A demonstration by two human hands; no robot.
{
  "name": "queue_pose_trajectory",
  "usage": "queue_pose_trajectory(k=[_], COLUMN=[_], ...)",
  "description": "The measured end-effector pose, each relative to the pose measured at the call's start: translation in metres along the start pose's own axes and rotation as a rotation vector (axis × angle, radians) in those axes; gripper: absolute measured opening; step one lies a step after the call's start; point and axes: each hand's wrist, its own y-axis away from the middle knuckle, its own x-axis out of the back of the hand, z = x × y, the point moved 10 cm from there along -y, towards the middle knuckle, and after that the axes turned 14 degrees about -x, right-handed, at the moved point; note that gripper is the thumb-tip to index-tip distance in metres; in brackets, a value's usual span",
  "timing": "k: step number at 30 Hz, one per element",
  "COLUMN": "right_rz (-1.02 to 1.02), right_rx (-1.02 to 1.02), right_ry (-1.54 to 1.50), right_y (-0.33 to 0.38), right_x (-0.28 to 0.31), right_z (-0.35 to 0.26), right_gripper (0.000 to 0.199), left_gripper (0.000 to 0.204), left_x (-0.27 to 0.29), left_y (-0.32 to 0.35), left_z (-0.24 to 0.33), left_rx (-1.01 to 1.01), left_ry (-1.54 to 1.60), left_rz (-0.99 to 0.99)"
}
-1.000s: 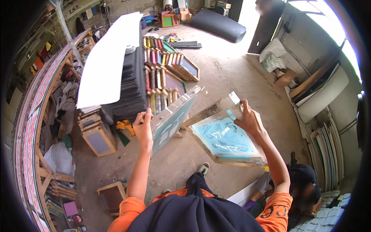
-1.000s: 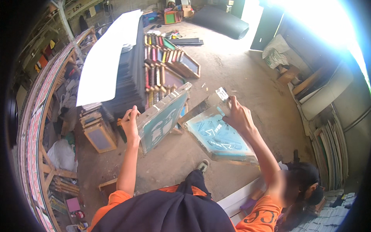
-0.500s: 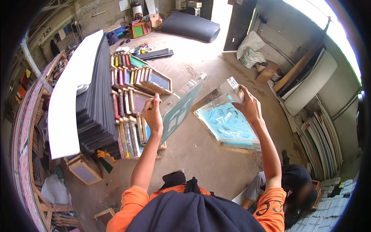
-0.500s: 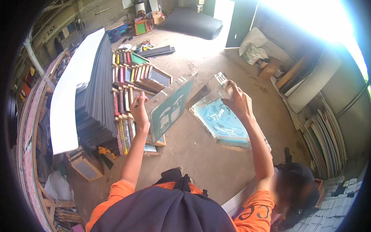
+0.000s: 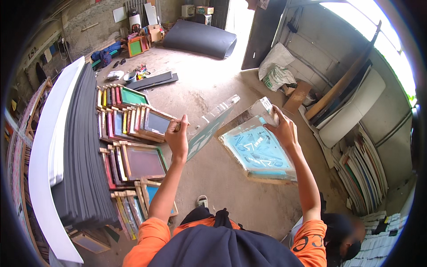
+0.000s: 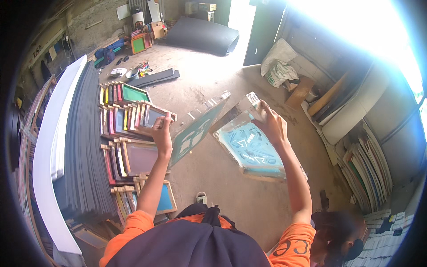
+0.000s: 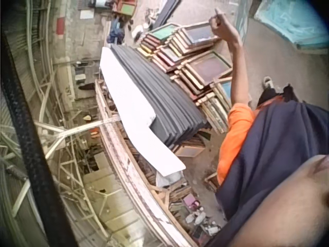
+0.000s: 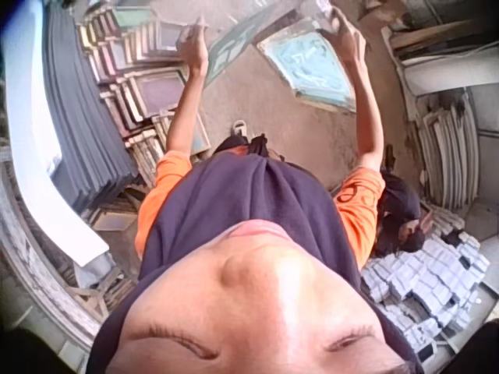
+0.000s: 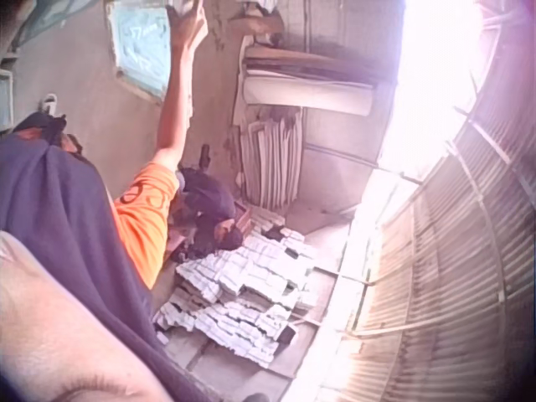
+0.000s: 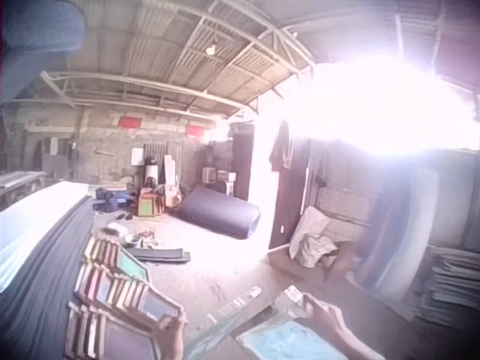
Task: The person cleans the surface of a wooden-framed screen using a blue cloth and a small white container. They wipe the screen repeatedly, then place it on a stack of other screens. Later, they pick up another screen and continue wiping it.
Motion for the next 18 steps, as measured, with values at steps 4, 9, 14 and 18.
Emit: queue_pose_trajectory(k=[4,9,14,18], right_rz=[0.087,0.073,0.049,0.05], right_rx=[0.088,0.061,0.047,0.155], right_ry=[0.005,-0.025,-0.056,-0.091], right_y=[-0.08,-0.171,-0.259,-0.336], right_x=[-0.01,-0.035,-0.09,-0.132], right_z=[-0.012,-0.022,-0.031,-0.055], right_gripper=[0.069,0.07,0.069,0.07], left_gripper=[0.028,0.029,0.027,0.027], left_x=[-0.05,-0.09,-0.115,-0.144], left_y=[-0.069,-0.144,-0.213,-0.27], left_z=[-0.028,-0.074,-0.142,-0.183], left_rx=[-0.035,-0.097,-0.086,-0.096], left_ry=[-0.017,-0.031,0.068,0.029], left_rz=[-0.04,-0.029,0.001,-0.012])
